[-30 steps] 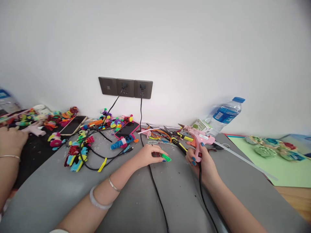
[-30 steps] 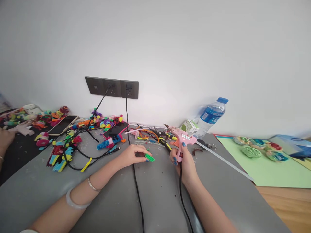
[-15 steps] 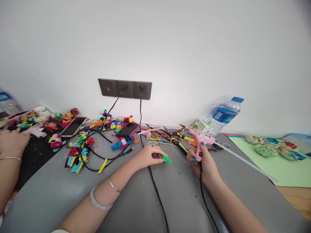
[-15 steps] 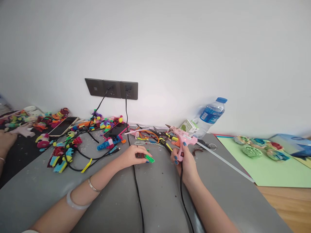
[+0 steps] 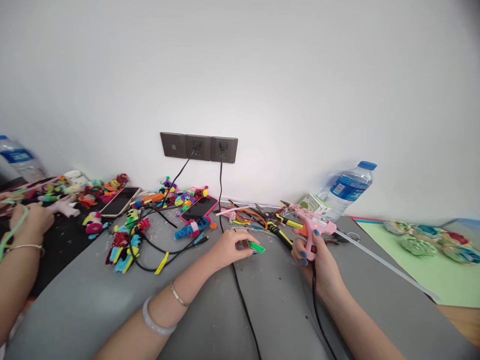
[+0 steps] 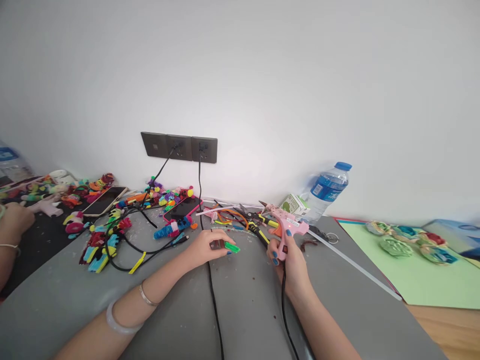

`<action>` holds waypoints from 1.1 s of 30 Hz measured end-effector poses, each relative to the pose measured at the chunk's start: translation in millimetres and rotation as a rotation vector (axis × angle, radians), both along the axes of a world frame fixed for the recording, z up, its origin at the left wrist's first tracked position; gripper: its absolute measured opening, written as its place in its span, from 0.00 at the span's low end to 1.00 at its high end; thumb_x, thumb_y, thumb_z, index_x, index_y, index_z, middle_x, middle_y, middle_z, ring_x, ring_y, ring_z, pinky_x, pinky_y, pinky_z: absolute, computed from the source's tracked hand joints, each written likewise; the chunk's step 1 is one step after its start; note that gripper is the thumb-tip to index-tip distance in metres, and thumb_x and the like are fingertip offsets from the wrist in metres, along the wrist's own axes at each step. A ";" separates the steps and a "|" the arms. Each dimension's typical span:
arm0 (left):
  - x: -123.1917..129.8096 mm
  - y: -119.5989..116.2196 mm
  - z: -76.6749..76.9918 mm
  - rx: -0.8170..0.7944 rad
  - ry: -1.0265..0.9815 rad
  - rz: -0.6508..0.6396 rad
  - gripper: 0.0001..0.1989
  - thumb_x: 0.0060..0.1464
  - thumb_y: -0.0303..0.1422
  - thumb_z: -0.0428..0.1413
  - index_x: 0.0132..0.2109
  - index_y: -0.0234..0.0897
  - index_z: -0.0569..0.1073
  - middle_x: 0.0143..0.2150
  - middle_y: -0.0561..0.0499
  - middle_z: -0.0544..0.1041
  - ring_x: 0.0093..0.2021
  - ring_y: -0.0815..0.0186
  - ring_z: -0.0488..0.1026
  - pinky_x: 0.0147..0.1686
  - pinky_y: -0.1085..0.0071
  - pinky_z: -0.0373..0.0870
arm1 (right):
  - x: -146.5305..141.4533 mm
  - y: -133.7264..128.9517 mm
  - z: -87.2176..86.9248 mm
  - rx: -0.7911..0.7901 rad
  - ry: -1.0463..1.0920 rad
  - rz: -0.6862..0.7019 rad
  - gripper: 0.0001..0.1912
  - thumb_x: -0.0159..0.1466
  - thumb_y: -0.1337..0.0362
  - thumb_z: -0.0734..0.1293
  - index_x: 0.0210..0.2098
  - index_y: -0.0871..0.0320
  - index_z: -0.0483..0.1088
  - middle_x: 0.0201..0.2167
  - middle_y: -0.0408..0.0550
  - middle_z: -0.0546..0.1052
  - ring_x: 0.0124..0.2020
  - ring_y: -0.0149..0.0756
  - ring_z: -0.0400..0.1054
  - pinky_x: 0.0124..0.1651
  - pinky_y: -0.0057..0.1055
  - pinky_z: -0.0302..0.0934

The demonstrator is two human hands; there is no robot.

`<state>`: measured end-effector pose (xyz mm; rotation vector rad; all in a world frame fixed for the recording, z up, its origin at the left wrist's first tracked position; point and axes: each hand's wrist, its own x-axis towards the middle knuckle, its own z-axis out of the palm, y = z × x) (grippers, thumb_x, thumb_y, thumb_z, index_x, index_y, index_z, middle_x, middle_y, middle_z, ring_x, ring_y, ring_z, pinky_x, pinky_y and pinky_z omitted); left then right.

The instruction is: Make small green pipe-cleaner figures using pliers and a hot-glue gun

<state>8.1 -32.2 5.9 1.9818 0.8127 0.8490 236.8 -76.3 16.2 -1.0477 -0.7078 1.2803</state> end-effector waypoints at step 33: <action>-13.3 28.3 -8.7 -0.304 -0.702 0.513 0.16 0.47 0.35 0.63 0.44 0.35 0.79 0.39 0.46 0.80 0.34 0.67 0.74 0.32 0.75 0.69 | 6.5 -3.2 8.9 0.034 -0.075 -0.003 0.22 0.63 0.42 0.63 0.34 0.56 0.71 0.12 0.37 0.57 0.17 0.28 0.45 0.22 0.28 0.45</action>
